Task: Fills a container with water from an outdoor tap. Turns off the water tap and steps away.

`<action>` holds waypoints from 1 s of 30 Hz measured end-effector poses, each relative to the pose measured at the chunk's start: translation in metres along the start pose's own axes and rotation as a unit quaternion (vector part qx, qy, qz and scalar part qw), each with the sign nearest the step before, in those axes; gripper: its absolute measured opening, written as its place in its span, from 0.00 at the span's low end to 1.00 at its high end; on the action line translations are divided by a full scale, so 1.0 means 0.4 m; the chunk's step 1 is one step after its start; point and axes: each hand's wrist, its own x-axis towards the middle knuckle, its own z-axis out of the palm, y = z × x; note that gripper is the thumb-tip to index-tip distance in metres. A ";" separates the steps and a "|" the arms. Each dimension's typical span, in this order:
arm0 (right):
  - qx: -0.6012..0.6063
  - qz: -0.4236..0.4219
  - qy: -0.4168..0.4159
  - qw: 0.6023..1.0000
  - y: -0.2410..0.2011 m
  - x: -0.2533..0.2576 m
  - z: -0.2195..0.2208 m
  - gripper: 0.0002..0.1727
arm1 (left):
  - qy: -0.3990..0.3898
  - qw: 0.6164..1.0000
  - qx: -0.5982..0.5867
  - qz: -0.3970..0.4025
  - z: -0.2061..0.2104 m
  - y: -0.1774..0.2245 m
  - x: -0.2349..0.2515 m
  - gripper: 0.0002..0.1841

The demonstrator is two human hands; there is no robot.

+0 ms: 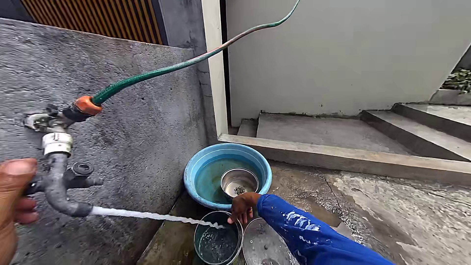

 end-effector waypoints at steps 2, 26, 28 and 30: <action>-0.005 0.006 -0.004 1.000 -0.002 0.008 -0.002 0.34 | 0.029 0.999 -0.018 0.010 -0.004 -0.040 0.018 0.20; 0.036 0.026 -0.037 0.998 0.010 0.031 -0.006 0.33 | 0.078 0.994 -0.033 0.076 0.003 -0.099 0.038 0.20; 0.037 0.026 -0.038 0.998 0.007 0.027 -0.007 0.33 | 0.077 0.994 -0.031 0.076 0.003 -0.099 0.037 0.20; 0.039 0.027 -0.039 0.998 0.011 0.032 -0.007 0.33 | 0.077 0.993 -0.032 0.080 0.003 -0.100 0.037 0.20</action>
